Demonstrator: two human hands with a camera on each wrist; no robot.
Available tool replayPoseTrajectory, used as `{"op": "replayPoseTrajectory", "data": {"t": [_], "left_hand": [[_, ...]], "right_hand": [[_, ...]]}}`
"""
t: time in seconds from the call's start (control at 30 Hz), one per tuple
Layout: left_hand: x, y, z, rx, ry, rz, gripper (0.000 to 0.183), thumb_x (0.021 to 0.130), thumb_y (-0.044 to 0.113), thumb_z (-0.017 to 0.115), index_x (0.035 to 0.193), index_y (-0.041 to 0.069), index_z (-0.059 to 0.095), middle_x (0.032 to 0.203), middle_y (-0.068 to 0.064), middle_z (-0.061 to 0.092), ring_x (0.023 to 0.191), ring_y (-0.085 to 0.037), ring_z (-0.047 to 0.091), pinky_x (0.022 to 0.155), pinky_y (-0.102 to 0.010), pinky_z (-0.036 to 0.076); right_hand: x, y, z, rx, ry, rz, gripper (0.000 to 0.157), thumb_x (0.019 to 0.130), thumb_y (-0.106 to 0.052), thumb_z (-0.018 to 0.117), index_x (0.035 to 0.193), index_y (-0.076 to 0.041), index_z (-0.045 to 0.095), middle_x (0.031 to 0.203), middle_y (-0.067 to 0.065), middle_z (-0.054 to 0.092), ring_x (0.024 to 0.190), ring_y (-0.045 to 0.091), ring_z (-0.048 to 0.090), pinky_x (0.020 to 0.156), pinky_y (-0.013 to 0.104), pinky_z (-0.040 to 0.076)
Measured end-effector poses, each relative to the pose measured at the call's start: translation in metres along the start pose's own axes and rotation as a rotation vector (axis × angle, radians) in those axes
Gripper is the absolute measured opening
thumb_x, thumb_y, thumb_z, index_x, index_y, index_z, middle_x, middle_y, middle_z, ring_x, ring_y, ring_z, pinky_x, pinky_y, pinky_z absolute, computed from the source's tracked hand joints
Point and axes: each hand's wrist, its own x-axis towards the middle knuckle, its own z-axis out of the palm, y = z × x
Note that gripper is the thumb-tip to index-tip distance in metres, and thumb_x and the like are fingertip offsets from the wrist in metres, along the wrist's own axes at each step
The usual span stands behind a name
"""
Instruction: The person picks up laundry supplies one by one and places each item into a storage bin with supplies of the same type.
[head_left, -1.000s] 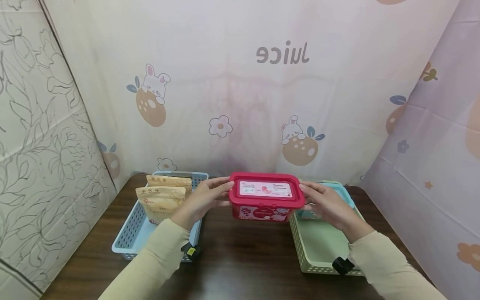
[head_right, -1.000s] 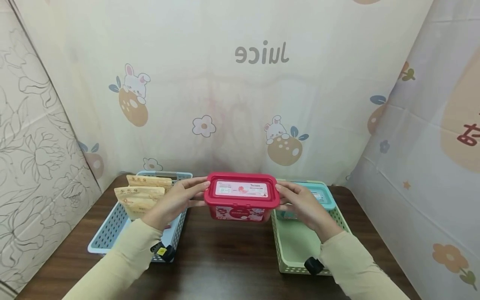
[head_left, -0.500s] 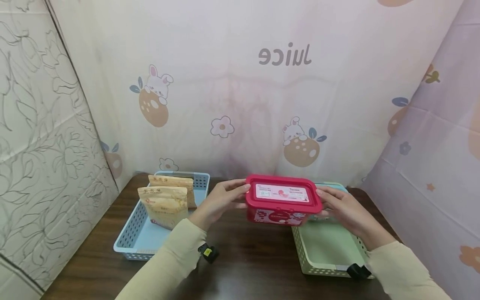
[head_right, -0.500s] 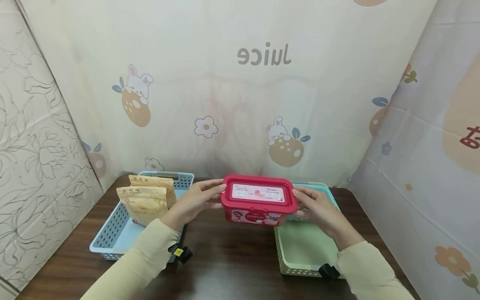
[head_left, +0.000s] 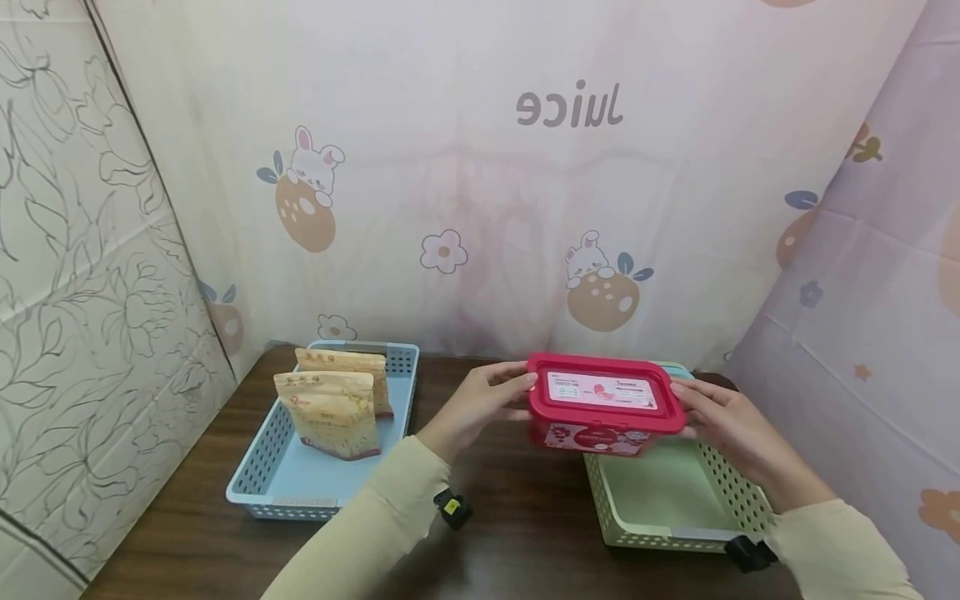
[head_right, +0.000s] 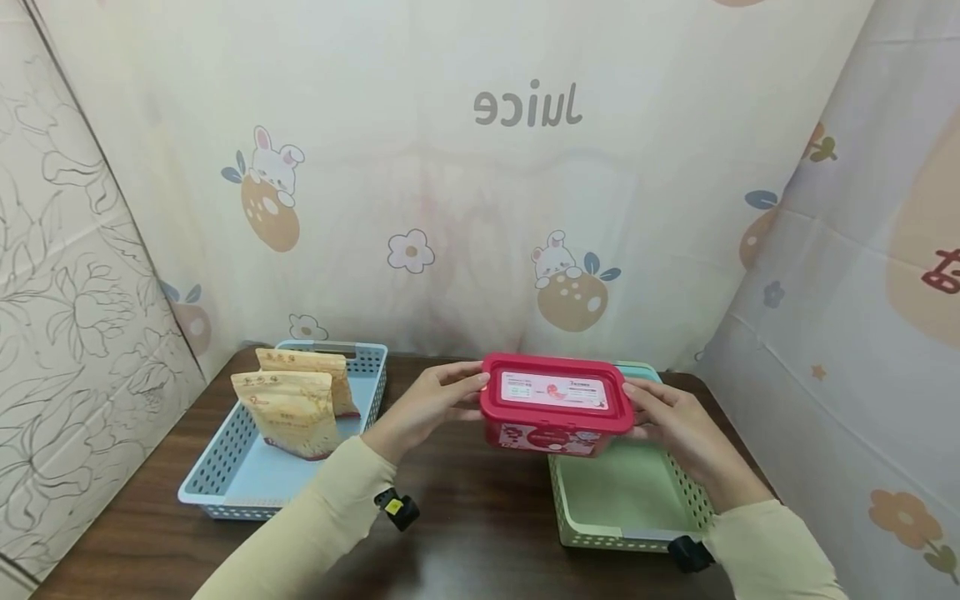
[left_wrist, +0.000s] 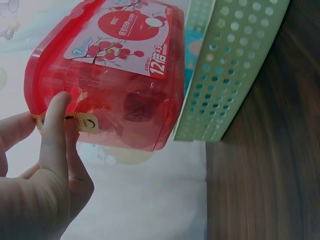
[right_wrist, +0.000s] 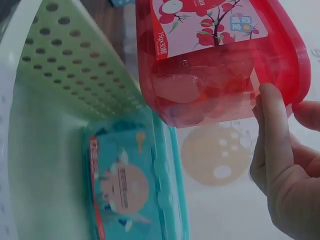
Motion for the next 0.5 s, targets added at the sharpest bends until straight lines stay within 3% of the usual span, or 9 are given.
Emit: {"op": "replayPoseTrajectory", "data": {"t": [0.13, 0.23, 0.3, 0.5], "left_hand": [[0.005, 0.000, 0.012, -0.026, -0.005, -0.004, 0.048, 0.095, 0.027, 0.072, 0.137, 0.008, 0.060, 0.122, -0.008, 0.066, 0.104, -0.024, 0.069, 0.087, -0.044, 0.057], [0.009, -0.001, 0.022, -0.045, -0.012, -0.011, 0.047, 0.095, 0.025, 0.072, 0.136, 0.007, 0.061, 0.116, -0.009, 0.066, 0.100, -0.024, 0.070, 0.084, -0.042, 0.059], [0.011, -0.003, 0.028, -0.055, -0.023, -0.012, 0.045, 0.095, 0.023, 0.071, 0.136, 0.006, 0.061, 0.113, -0.010, 0.066, 0.097, -0.024, 0.071, 0.083, -0.041, 0.059], [0.018, -0.012, 0.047, -0.098, -0.052, -0.018, 0.041, 0.096, 0.019, 0.070, 0.134, 0.006, 0.062, 0.111, -0.010, 0.065, 0.093, -0.023, 0.071, 0.084, -0.043, 0.059]], "right_hand": [[-0.006, 0.003, -0.012, 0.018, 0.038, 0.001, 0.031, 0.105, -0.027, 0.055, 0.131, -0.012, 0.058, 0.100, -0.005, 0.071, 0.085, 0.012, 0.068, 0.074, 0.028, 0.059], [-0.012, 0.005, -0.021, 0.012, 0.046, -0.011, 0.016, 0.105, -0.026, 0.056, 0.116, -0.031, 0.066, 0.101, -0.007, 0.071, 0.085, 0.012, 0.067, 0.074, 0.028, 0.059], [-0.015, 0.007, -0.028, -0.002, 0.040, -0.017, 0.019, 0.105, -0.025, 0.054, 0.111, -0.038, 0.068, 0.101, -0.008, 0.071, 0.086, 0.011, 0.068, 0.074, 0.027, 0.059], [-0.022, 0.012, -0.047, -0.006, 0.030, -0.002, 0.025, 0.107, -0.022, 0.050, 0.106, -0.040, 0.068, 0.099, -0.008, 0.072, 0.088, 0.011, 0.069, 0.075, 0.026, 0.059]]}}
